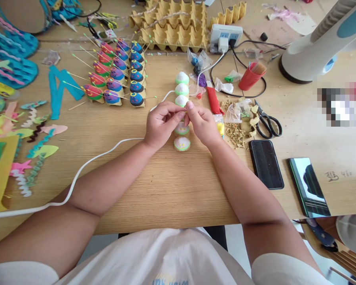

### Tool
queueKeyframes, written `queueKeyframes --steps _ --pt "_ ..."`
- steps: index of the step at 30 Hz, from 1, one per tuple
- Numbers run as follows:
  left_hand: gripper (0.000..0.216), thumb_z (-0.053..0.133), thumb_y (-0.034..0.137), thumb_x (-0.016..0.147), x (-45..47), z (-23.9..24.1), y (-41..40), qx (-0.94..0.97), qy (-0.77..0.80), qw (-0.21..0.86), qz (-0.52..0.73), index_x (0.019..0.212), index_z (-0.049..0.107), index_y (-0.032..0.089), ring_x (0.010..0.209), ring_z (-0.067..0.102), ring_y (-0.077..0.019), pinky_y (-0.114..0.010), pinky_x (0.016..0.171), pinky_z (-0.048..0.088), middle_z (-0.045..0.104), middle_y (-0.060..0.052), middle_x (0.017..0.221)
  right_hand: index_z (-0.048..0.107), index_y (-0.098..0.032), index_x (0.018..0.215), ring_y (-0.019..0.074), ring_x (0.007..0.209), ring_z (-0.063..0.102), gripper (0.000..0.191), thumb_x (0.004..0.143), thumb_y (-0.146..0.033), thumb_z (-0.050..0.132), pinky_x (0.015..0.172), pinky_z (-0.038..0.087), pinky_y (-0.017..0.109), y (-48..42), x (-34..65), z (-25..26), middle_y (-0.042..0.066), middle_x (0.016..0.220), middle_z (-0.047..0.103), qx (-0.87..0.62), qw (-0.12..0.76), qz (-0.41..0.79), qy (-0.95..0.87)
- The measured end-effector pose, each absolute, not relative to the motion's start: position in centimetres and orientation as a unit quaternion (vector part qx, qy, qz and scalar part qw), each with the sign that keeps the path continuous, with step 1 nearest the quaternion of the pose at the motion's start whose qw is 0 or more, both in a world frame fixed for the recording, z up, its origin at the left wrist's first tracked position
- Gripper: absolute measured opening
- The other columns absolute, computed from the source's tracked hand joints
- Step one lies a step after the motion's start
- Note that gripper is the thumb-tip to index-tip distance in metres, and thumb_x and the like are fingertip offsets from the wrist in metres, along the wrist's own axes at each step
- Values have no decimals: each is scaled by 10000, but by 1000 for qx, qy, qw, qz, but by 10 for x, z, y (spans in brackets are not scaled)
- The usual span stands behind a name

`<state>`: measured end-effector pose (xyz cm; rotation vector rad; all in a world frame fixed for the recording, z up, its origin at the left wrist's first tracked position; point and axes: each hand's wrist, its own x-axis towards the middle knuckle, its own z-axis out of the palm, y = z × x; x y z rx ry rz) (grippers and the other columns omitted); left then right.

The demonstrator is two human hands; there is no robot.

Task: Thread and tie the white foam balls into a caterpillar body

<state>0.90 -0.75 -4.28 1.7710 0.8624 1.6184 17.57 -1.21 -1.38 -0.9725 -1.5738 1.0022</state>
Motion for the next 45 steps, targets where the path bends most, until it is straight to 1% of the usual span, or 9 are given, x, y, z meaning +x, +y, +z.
queueKeyframes --steps 4,7,10,13,19,25,29,33,45 --pt "383 765 647 1013 10 -44 -8 634 329 320 623 1022 850 274 762 681 -123 -291 714 568 802 -20 946 744 -264 832 156 774 581 725 1066 -850 387 796 590 363 -8 178 -23 14 784 586 -402 509 405 -645" --pt "415 781 684 985 9 -46 -6 607 346 349 625 1022 851 277 812 711 -135 -291 747 585 810 -18 948 761 -309 1126 182 922 649 558 999 -830 605 877 626 384 -4 180 -29 16 957 658 -385 531 384 -650" --pt "446 802 715 950 9 -50 -2 582 353 378 628 1026 851 279 846 730 -140 -293 784 606 830 -15 963 745 -340 1255 209 1038 678 578 893 -788 798 922 638 400 -3 180 -29 24 1087 690 -367 539 370 -662" --pt "483 822 746 912 10 -54 2 564 342 410 630 1028 851 277 872 754 -139 -295 823 627 850 -8 982 793 -320 1150 218 1041 693 500 883 -740 841 923 639 408 -7 179 -23 39 1103 723 -384 538 368 -654" --pt "566 811 823 863 12 -50 1 552 342 464 602 974 842 269 870 775 -157 -317 823 650 841 -9 905 815 -319 911 259 1036 697 346 876 -655 892 912 628 457 -14 175 -11 55 980 722 -419 558 347 -627" --pt "569 766 839 893 10 -47 0 531 356 483 599 973 837 281 809 746 -156 -308 730 620 831 -26 901 773 -290 909 207 1004 702 385 908 -667 854 876 609 383 -13 174 -11 26 956 712 -409 567 398 -594" --pt "525 767 778 940 10 -53 2 566 348 458 591 1063 799 269 852 754 -137 -283 769 611 811 -11 916 740 -280 886 196 1000 697 456 864 -717 869 841 601 357 -10 173 -14 21 956 721 -412 575 430 -561" --pt "482 802 746 933 11 -55 1 584 329 428 606 1034 801 275 840 742 -129 -282 757 603 804 2 923 724 -276 872 185 966 688 500 822 -745 887 821 603 345 -8 172 -15 17 939 717 -409 582 443 -546" --pt "567 773 831 898 11 -49 1 574 336 442 602 984 767 271 824 736 -144 -314 770 608 774 3 860 729 -272 836 182 908 677 553 774 -797 890 818 634 364 -9 172 -11 7 858 698 -399 549 471 -563"
